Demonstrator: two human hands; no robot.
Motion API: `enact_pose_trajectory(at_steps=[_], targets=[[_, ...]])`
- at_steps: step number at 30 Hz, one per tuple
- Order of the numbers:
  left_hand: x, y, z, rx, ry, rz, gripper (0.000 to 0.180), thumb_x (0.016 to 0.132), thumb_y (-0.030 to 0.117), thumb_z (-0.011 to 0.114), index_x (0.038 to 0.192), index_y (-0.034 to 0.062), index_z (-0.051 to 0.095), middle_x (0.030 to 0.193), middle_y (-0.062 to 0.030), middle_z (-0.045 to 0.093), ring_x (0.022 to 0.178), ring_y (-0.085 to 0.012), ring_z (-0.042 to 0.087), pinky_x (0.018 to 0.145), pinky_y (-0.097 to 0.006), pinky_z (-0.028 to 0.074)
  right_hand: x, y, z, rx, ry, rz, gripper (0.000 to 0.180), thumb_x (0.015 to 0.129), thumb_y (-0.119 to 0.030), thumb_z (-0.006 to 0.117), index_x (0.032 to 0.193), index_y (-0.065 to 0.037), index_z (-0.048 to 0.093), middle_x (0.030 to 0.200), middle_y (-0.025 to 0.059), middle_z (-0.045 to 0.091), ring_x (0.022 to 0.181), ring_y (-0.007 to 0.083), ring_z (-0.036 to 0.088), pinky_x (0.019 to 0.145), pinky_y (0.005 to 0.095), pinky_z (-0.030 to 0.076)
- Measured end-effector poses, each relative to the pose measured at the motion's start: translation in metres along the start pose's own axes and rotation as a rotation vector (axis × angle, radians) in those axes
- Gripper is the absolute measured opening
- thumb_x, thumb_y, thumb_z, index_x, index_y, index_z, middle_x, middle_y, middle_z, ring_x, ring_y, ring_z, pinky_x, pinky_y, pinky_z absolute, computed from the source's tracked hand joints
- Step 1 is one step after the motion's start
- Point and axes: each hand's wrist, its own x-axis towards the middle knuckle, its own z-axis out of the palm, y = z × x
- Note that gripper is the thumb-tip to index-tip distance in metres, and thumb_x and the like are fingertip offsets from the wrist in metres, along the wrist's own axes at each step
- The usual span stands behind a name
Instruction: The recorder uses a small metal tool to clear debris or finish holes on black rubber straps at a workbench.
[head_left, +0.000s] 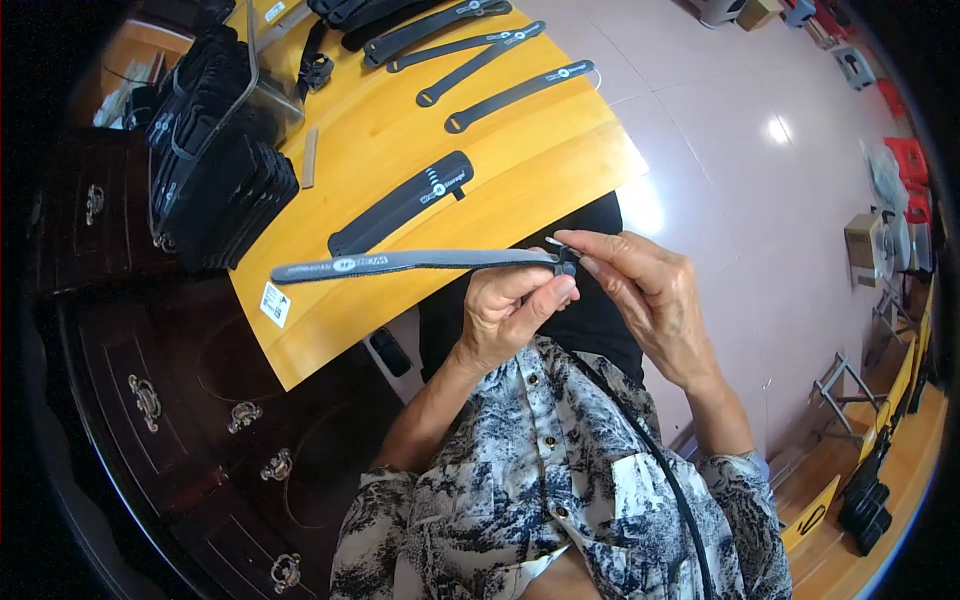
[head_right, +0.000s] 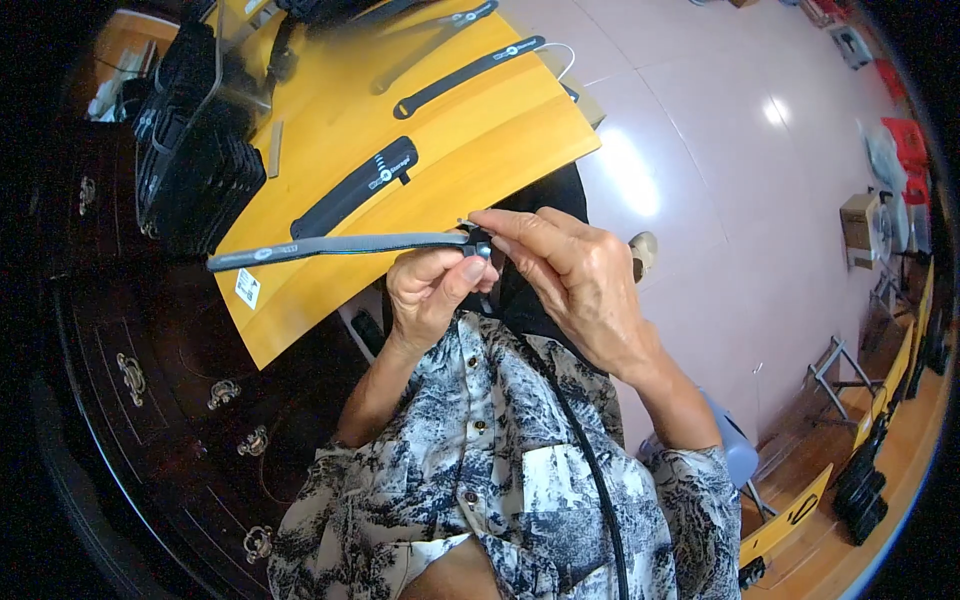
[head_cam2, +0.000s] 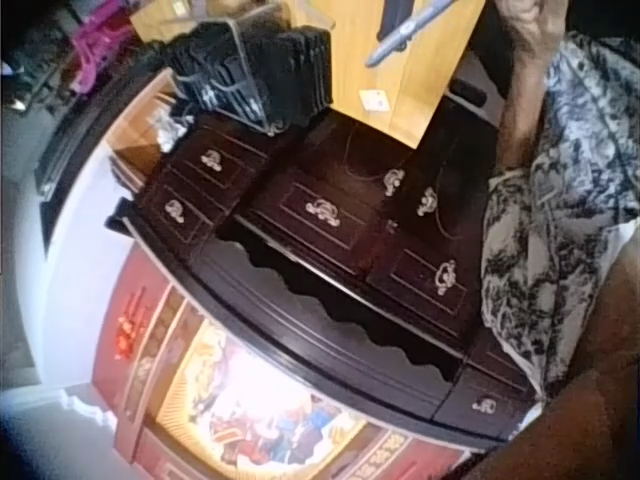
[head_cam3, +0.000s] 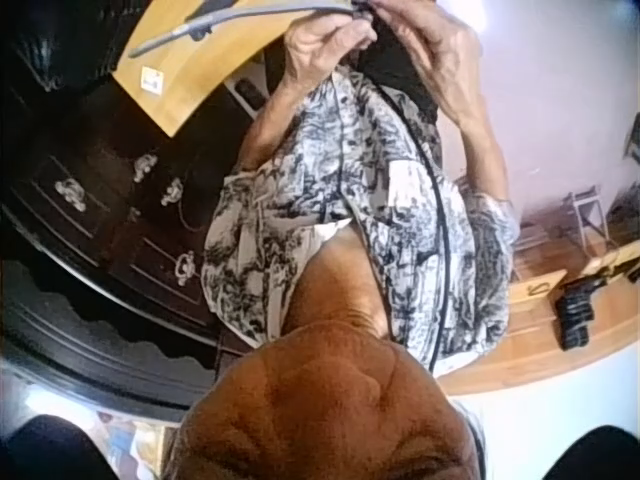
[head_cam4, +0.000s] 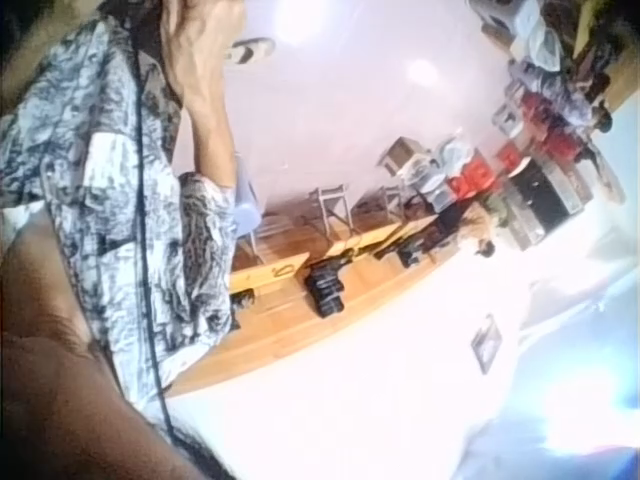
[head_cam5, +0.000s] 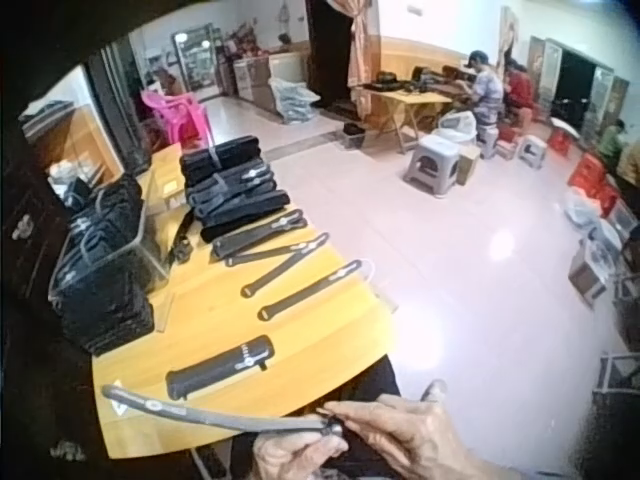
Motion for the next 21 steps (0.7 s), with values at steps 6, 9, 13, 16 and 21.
enact_pose_trajectory(at_steps=[6, 9, 13, 16, 21], targets=[[-0.004, 0.000, 0.014, -0.424, 0.049, -0.262, 0.028, 0.089, 0.015, 0.058, 0.066, -0.0001, 0.058, 0.064, -0.0044, 0.059, 0.057, -0.0097, 0.054, 0.056, -0.024, 0.043, 0.014, 0.002, -0.013, -0.156, -0.050, -0.035, 0.032, 0.084, 0.005, 0.059, 0.113, -0.006, 0.066, 0.075, 0.0101, 0.061, 0.064, 0.0141, 0.056, 0.059, 0.0275, 0.046], [-0.002, 0.012, 0.019, -0.383, -0.011, -0.279, 0.028, 0.088, 0.017, 0.059, 0.065, 0.0006, 0.059, 0.063, -0.0043, 0.058, 0.057, -0.0097, 0.054, 0.055, -0.024, 0.043, 0.025, 0.012, -0.020, -0.251, 0.091, -0.057, 0.027, 0.084, -0.004, 0.062, 0.110, -0.011, 0.067, 0.081, 0.0114, 0.066, 0.067, 0.0236, 0.065, 0.057, 0.0308, 0.050], [-0.006, 0.026, 0.020, -0.284, -0.312, -0.083, 0.023, 0.086, 0.010, 0.058, 0.065, 0.0000, 0.059, 0.062, -0.0056, 0.056, 0.053, -0.0121, 0.052, 0.047, -0.026, 0.040, 0.050, 0.040, -0.051, -0.333, 0.312, -0.128, 0.021, 0.090, -0.011, 0.060, 0.108, -0.015, 0.070, 0.085, 0.0047, 0.071, 0.065, 0.0134, 0.063, 0.055, 0.0288, 0.048], [-0.010, 0.043, 0.012, -0.377, -0.406, -0.096, 0.017, 0.082, 0.003, 0.058, 0.066, -0.0022, 0.058, 0.060, -0.0063, 0.054, 0.050, -0.0131, 0.052, 0.046, -0.028, 0.039, 0.061, 0.052, -0.074, -0.378, 0.395, -0.020, 0.020, 0.092, -0.016, 0.059, 0.109, -0.016, 0.070, 0.080, 0.0034, 0.070, 0.058, 0.0104, 0.056, 0.051, 0.0260, 0.044], [-0.007, 0.051, -0.009, -0.456, -0.448, -0.054, 0.017, 0.079, 0.005, 0.059, 0.065, -0.0030, 0.057, 0.060, -0.0074, 0.053, 0.048, -0.0154, 0.049, 0.046, -0.030, 0.036, 0.081, 0.084, -0.113, -0.519, 0.488, -0.007, 0.017, 0.093, -0.020, 0.059, 0.106, -0.017, 0.070, 0.077, 0.0033, 0.069, 0.060, 0.0099, 0.057, 0.053, 0.0281, 0.046]])
